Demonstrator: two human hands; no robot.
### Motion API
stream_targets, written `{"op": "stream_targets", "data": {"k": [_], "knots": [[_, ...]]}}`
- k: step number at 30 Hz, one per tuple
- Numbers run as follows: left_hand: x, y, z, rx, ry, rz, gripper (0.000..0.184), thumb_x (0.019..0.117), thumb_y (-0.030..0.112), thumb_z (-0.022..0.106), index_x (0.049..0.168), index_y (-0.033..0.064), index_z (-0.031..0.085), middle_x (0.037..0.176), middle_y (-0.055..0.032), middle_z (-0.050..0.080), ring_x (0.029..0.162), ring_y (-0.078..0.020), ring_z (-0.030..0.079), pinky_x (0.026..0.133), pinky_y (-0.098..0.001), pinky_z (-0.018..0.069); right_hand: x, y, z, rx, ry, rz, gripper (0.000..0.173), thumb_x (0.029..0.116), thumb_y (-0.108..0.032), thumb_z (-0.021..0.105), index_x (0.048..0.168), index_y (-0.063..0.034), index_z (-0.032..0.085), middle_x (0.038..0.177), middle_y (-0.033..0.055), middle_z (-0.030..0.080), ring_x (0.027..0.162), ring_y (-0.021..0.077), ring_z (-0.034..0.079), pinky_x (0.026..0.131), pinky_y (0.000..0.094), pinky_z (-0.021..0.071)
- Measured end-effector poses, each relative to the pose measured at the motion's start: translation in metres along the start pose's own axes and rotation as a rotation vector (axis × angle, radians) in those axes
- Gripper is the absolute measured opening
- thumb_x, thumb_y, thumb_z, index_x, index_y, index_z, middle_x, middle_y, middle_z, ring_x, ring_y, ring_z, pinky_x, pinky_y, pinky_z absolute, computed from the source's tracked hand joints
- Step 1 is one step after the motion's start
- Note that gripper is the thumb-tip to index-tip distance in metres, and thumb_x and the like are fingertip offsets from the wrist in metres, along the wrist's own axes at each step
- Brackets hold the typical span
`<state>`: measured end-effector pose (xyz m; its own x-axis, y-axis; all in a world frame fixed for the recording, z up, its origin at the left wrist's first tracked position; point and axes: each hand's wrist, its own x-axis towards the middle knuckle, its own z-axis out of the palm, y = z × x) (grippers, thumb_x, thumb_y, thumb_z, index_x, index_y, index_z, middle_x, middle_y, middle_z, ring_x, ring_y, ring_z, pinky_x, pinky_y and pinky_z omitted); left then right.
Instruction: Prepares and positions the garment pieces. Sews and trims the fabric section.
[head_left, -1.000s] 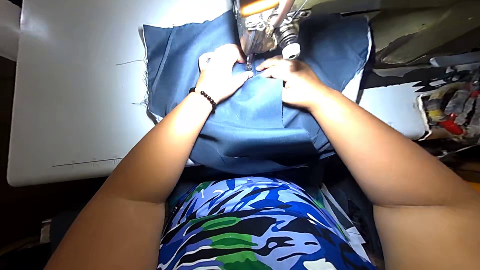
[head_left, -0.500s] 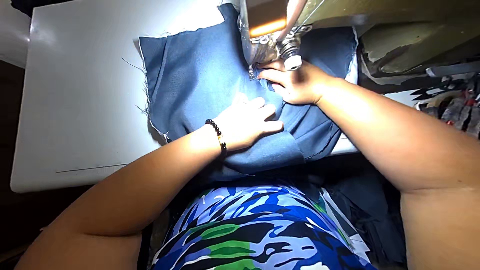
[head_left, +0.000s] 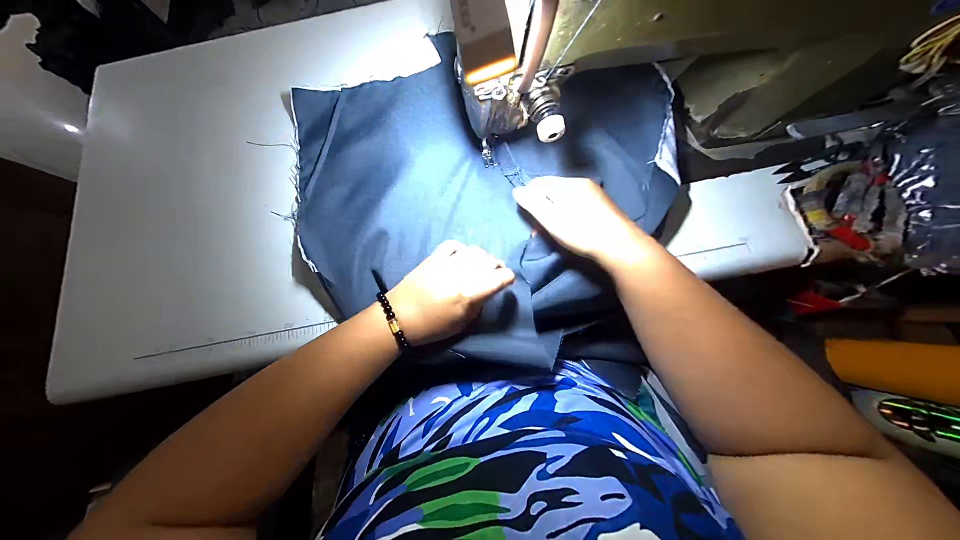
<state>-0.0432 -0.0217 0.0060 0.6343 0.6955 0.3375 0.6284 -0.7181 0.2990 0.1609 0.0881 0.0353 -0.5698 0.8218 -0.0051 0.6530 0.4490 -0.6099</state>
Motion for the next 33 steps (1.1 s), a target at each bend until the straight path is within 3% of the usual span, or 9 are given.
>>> {"op": "stream_targets", "data": {"k": [2, 5, 7, 10, 15, 19, 23, 26, 33], "knots": [[0.026, 0.009, -0.014, -0.015, -0.085, -0.246, 0.024, 0.091, 0.014, 0.051, 0.103, 0.0038, 0.069, 0.08, -0.0076, 0.064, 0.077, -0.0257, 0.065, 0.066, -0.0444, 0.051, 0.003, -0.004, 0.006, -0.031, 0.084, 0.073, 0.033, 0.1061, -0.026, 0.048, 0.093, -0.0024, 0.068, 0.079, 0.0133, 0.067, 0.077, 0.0284, 0.068, 0.071, 0.0503, 0.0525], [0.075, 0.019, -0.018, -0.024, -0.244, -0.794, 0.024, 0.1038, 0.021, 0.046, 0.121, 0.0082, 0.057, 0.08, -0.0109, 0.066, 0.078, -0.0314, 0.069, 0.067, -0.0512, 0.0528, 0.001, -0.011, 0.014, -0.078, 0.126, 0.123, 0.023, 0.1027, -0.017, 0.052, 0.095, -0.0006, 0.067, 0.081, 0.0172, 0.068, 0.082, 0.0354, 0.07, 0.072, 0.0555, 0.0532], [0.087, 0.021, -0.003, 0.129, -0.252, -0.903, 0.022, 0.1047, 0.023, 0.045, 0.119, 0.0109, 0.056, 0.078, -0.0097, 0.067, 0.078, -0.032, 0.071, 0.063, -0.0498, 0.0535, -0.001, -0.011, 0.018, -0.108, 0.153, 0.096, 0.021, 0.0999, -0.014, 0.052, 0.09, -0.0017, 0.066, 0.078, 0.0161, 0.068, 0.079, 0.0349, 0.07, 0.068, 0.0554, 0.0527], [0.073, 0.022, 0.012, 0.306, -0.114, -0.732, 0.022, 0.1058, 0.021, 0.045, 0.11, 0.0075, 0.062, 0.073, -0.0093, 0.064, 0.072, -0.0314, 0.07, 0.056, -0.0458, 0.0517, -0.006, -0.005, 0.027, -0.098, 0.22, 0.008, 0.018, 0.0958, -0.01, 0.056, 0.089, 0.001, 0.069, 0.084, 0.0165, 0.065, 0.083, 0.0332, 0.068, 0.071, 0.0518, 0.0544], [0.049, -0.002, 0.015, 0.246, -0.022, -0.584, 0.041, 0.0987, 0.028, 0.049, 0.126, 0.0034, 0.065, 0.142, -0.0232, 0.056, 0.135, -0.0395, 0.052, 0.102, -0.06, 0.0424, -0.011, 0.001, 0.037, -0.024, 0.343, -0.053, 0.015, 0.0943, -0.011, 0.064, 0.093, -0.0019, 0.076, 0.09, 0.0142, 0.071, 0.088, 0.0279, 0.071, 0.08, 0.0455, 0.0572], [0.047, -0.014, 0.011, 0.2, -0.031, -0.489, 0.035, 0.0958, 0.021, 0.051, 0.12, 0.0005, 0.066, 0.137, -0.0232, 0.061, 0.134, -0.0396, 0.054, 0.105, -0.0566, 0.0449, -0.013, 0.0, 0.039, 0.021, 0.384, -0.062, 0.012, 0.0899, -0.009, 0.065, 0.089, -0.0032, 0.075, 0.083, 0.0118, 0.071, 0.079, 0.026, 0.07, 0.072, 0.045, 0.0563], [0.049, -0.019, 0.004, 0.204, -0.067, -0.413, 0.053, 0.0918, 0.015, 0.051, 0.143, 0.0059, 0.057, 0.134, -0.0243, 0.06, 0.124, -0.04, 0.059, 0.097, -0.054, 0.0497, -0.014, -0.005, 0.039, 0.044, 0.356, -0.059, 0.01, 0.0862, -0.008, 0.066, 0.087, -0.0034, 0.074, 0.081, 0.0111, 0.071, 0.077, 0.0252, 0.07, 0.07, 0.0457, 0.0555], [0.05, -0.021, 0.001, 0.206, -0.096, -0.405, 0.052, 0.0909, 0.014, 0.051, 0.142, 0.0033, 0.058, 0.13, -0.0219, 0.062, 0.119, -0.0374, 0.061, 0.094, -0.0518, 0.0508, -0.015, -0.008, 0.042, 0.034, 0.335, -0.075, 0.009, 0.0864, -0.007, 0.065, 0.085, -0.0028, 0.073, 0.082, 0.0116, 0.071, 0.079, 0.0261, 0.071, 0.07, 0.047, 0.0564], [0.043, -0.023, 0.001, 0.174, -0.1, -0.398, 0.051, 0.0971, 0.015, 0.045, 0.143, -0.0048, 0.054, 0.142, -0.0239, 0.057, 0.135, -0.0353, 0.055, 0.113, -0.0475, 0.0417, -0.014, -0.012, 0.041, -0.05, 0.304, -0.079, 0.01, 0.0859, -0.008, 0.064, 0.08, -0.0028, 0.071, 0.077, 0.0118, 0.068, 0.076, 0.027, 0.069, 0.066, 0.0465, 0.0547]]}}
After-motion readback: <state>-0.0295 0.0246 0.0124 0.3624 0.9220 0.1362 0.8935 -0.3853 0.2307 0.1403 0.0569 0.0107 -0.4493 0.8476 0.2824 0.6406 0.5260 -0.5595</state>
